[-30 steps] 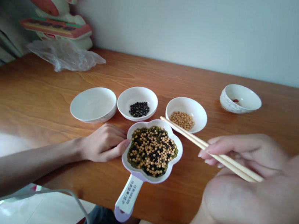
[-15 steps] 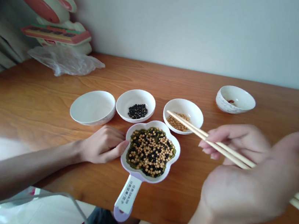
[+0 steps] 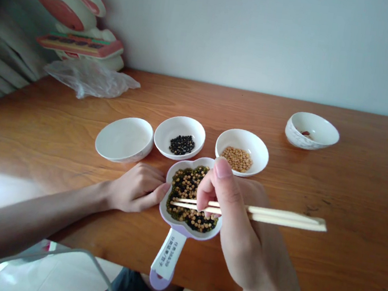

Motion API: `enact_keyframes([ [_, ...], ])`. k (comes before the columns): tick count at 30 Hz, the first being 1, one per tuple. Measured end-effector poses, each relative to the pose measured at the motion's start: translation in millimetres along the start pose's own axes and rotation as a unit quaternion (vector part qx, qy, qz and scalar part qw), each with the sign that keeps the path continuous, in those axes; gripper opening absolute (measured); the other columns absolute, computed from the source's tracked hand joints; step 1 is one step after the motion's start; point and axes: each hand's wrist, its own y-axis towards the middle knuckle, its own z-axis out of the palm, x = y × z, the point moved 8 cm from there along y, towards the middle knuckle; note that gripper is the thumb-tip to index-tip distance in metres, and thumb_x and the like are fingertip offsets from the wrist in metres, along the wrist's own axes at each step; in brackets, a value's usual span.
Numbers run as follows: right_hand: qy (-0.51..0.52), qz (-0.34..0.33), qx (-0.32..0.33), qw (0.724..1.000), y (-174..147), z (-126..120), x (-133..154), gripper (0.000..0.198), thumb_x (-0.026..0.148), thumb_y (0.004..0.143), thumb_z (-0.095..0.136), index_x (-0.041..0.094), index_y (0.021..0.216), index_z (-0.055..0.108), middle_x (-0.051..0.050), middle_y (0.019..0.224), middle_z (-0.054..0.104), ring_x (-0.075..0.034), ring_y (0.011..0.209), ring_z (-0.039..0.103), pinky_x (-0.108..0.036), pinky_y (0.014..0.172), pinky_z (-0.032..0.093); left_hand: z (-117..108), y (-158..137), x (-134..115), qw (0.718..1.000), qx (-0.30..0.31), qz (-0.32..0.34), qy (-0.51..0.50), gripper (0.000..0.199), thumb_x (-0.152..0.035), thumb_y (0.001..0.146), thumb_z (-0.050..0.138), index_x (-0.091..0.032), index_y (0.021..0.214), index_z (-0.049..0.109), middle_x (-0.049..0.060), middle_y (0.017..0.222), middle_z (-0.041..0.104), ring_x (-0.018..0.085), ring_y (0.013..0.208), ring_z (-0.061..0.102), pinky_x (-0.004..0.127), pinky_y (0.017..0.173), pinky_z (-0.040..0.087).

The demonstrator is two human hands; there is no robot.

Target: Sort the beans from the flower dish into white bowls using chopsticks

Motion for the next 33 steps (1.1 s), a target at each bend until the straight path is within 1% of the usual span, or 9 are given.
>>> enact_keyframes([
  [4, -0.005, -0.013, -0.003, 1.0, -2.4, 0.8, 2.3, 0.064, 0.058, 0.11, 0.025, 0.022, 0.069, 0.058, 0.0, 0.067, 0.058, -0.016, 0.067, 0.054, -0.033, 0.068, 0.038, -1.5, 0.4, 0.6, 1.0, 0.001, -0.004, -0.001, 0.051, -0.026, 0.11, 0.037, -0.018, 0.06, 0.046, 0.003, 0.062, 0.057, 0.011, 0.055, 0.048, 0.031, 0.058, 0.032],
  [8, -0.009, -0.027, -0.001, 1.0, -4.7, 1.7, 2.7, 0.062, 0.059, 0.11, 0.026, 0.023, 0.071, 0.058, 0.0, 0.068, 0.057, -0.017, 0.068, 0.054, -0.033, 0.067, 0.038, -2.4, 1.4, -0.7, 1.0, 0.004, -0.001, -0.001, 0.052, -0.026, 0.11, 0.036, -0.018, 0.06, 0.047, 0.004, 0.062, 0.058, 0.012, 0.055, 0.049, 0.031, 0.058, 0.033],
  [13, -0.031, -0.025, -0.002, 0.999, -2.7, 2.7, 3.1, 0.058, 0.058, 0.109, 0.031, 0.023, 0.072, 0.057, -0.001, 0.068, 0.056, -0.018, 0.068, 0.053, -0.033, 0.067, 0.039, -2.5, 2.2, -2.2, 1.0, 0.008, -0.002, -0.011, 0.053, -0.027, 0.111, 0.035, -0.018, 0.06, 0.045, 0.004, 0.061, 0.057, 0.011, 0.054, 0.047, 0.031, 0.058, 0.032],
  [19, -0.042, -0.016, -0.018, 0.999, -2.8, 2.3, 6.0, 0.058, 0.057, 0.11, 0.031, 0.022, 0.071, 0.056, 0.0, 0.068, 0.056, -0.016, 0.069, 0.053, -0.031, 0.066, 0.038, -1.6, 2.1, -1.6, 1.0, 0.009, -0.005, -0.005, 0.053, -0.027, 0.111, 0.035, -0.017, 0.06, 0.046, 0.004, 0.061, 0.058, 0.011, 0.054, 0.047, 0.03, 0.059, 0.032],
  [25, -0.052, -0.02, -0.008, 0.998, -2.1, 4.4, 5.4, 0.06, 0.058, 0.11, 0.028, 0.022, 0.07, 0.056, 0.001, 0.066, 0.055, -0.016, 0.066, 0.052, -0.032, 0.064, 0.037, -2.4, 2.3, -2.1, 1.0, 0.0, 0.003, -0.007, 0.052, -0.025, 0.11, 0.037, -0.017, 0.06, 0.047, 0.004, 0.061, 0.059, 0.011, 0.054, 0.048, 0.03, 0.058, 0.032],
  [30, -0.048, -0.023, -0.021, 0.998, -0.7, 2.7, 4.3, 0.06, 0.058, 0.11, 0.028, 0.023, 0.07, 0.058, 0.0, 0.067, 0.058, -0.017, 0.069, 0.057, -0.033, 0.069, 0.04, -4.4, 1.9, -3.2, 1.0, -0.019, 0.016, -0.005, 0.053, -0.026, 0.109, 0.038, -0.018, 0.058, 0.047, 0.003, 0.058, 0.057, 0.011, 0.051, 0.048, 0.031, 0.055, 0.032],
  [33, -0.038, -0.022, -0.028, 0.999, 0.4, 1.5, 3.5, 0.061, 0.058, 0.109, 0.031, 0.023, 0.069, 0.059, 0.0, 0.065, 0.059, -0.017, 0.066, 0.057, -0.034, 0.067, 0.04, -4.2, 1.7, -3.3, 1.0, -0.019, 0.016, -0.001, 0.052, -0.025, 0.109, 0.038, -0.018, 0.058, 0.048, 0.003, 0.059, 0.058, 0.011, 0.051, 0.049, 0.031, 0.054, 0.033],
])
